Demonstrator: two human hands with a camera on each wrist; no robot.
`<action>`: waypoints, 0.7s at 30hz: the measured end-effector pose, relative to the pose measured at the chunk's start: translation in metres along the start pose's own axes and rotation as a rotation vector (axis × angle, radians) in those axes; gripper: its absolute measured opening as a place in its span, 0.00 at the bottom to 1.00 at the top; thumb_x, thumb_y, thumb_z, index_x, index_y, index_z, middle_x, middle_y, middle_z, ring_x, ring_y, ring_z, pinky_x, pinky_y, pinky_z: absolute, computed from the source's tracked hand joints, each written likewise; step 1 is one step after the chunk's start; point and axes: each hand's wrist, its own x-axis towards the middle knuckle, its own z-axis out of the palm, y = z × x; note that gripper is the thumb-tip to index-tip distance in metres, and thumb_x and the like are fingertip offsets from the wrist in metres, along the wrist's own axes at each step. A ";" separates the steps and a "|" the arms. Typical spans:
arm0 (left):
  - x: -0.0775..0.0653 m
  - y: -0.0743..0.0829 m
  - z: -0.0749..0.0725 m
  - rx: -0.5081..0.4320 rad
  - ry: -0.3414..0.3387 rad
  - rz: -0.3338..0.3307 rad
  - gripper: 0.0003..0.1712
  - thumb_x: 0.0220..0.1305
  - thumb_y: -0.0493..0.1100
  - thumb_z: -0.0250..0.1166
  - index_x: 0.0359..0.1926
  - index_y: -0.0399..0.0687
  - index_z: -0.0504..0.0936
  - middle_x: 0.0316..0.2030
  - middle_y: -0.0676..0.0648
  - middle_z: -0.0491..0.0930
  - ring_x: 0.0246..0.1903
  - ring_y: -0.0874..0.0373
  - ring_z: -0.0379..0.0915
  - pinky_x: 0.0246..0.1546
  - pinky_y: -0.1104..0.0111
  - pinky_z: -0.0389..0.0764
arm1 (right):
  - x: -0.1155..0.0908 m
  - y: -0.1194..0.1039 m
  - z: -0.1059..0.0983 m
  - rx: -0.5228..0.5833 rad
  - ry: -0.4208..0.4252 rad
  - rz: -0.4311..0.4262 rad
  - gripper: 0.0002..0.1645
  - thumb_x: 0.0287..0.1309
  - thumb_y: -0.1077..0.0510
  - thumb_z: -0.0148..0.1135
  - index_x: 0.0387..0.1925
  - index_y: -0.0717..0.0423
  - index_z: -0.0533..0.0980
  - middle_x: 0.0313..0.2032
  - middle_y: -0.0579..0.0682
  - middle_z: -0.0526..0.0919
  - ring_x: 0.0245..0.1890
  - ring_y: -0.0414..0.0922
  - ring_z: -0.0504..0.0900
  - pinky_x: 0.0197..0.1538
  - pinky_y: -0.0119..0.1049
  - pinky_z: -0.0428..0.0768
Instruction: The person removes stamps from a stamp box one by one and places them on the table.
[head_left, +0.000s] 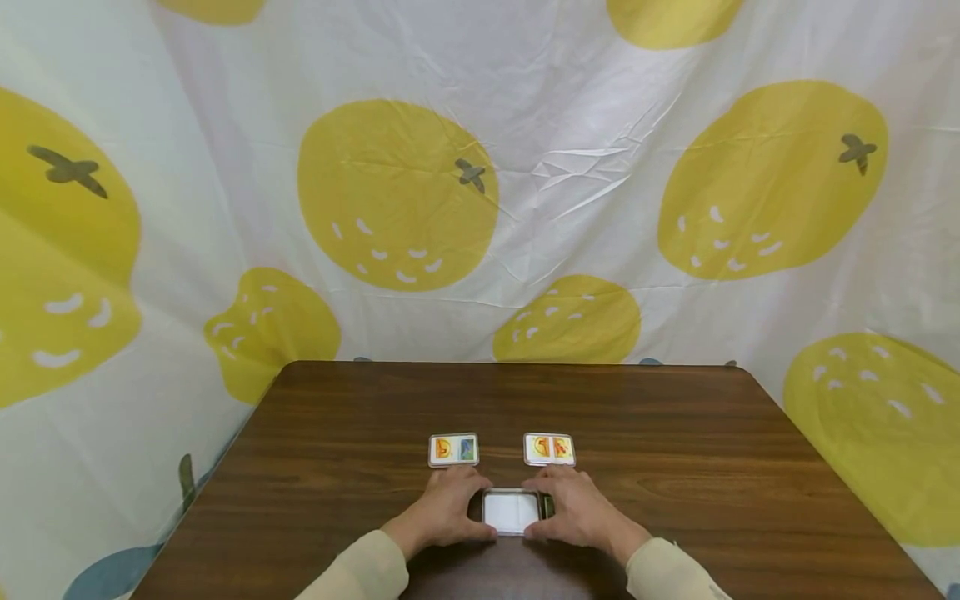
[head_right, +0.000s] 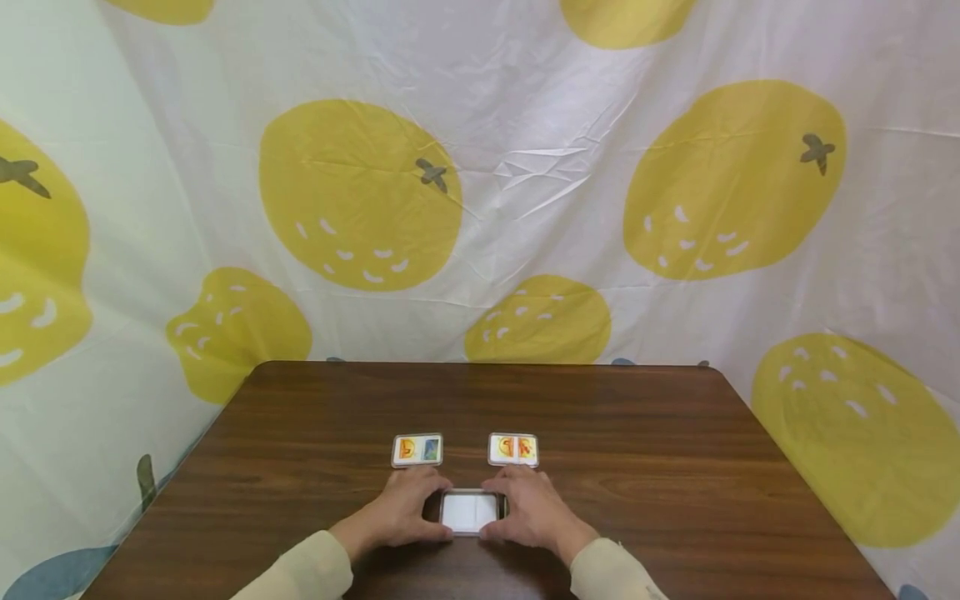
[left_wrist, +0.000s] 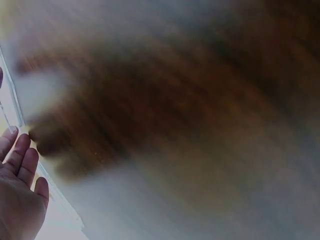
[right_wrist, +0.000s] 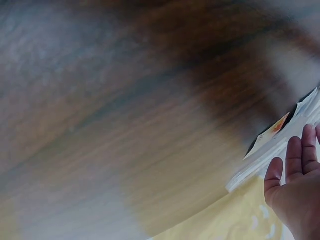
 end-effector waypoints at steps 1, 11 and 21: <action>0.000 0.000 0.000 0.000 -0.004 -0.001 0.35 0.49 0.62 0.75 0.54 0.48 0.81 0.45 0.54 0.75 0.51 0.56 0.67 0.55 0.54 0.64 | 0.000 0.000 0.000 -0.002 -0.002 0.000 0.38 0.43 0.39 0.78 0.54 0.55 0.81 0.46 0.46 0.79 0.49 0.49 0.77 0.49 0.49 0.70; -0.002 0.003 -0.002 -0.006 -0.022 -0.008 0.34 0.50 0.62 0.76 0.53 0.49 0.81 0.45 0.55 0.73 0.51 0.56 0.67 0.54 0.55 0.64 | -0.001 0.000 0.002 -0.034 -0.022 -0.003 0.37 0.44 0.40 0.78 0.54 0.55 0.81 0.47 0.48 0.79 0.51 0.50 0.76 0.51 0.52 0.70; -0.001 0.002 0.000 0.005 -0.026 -0.015 0.34 0.50 0.63 0.75 0.53 0.49 0.82 0.46 0.55 0.73 0.52 0.57 0.66 0.55 0.57 0.64 | -0.002 0.000 0.003 -0.053 -0.010 -0.015 0.37 0.44 0.41 0.78 0.54 0.57 0.81 0.47 0.49 0.79 0.50 0.51 0.76 0.50 0.51 0.71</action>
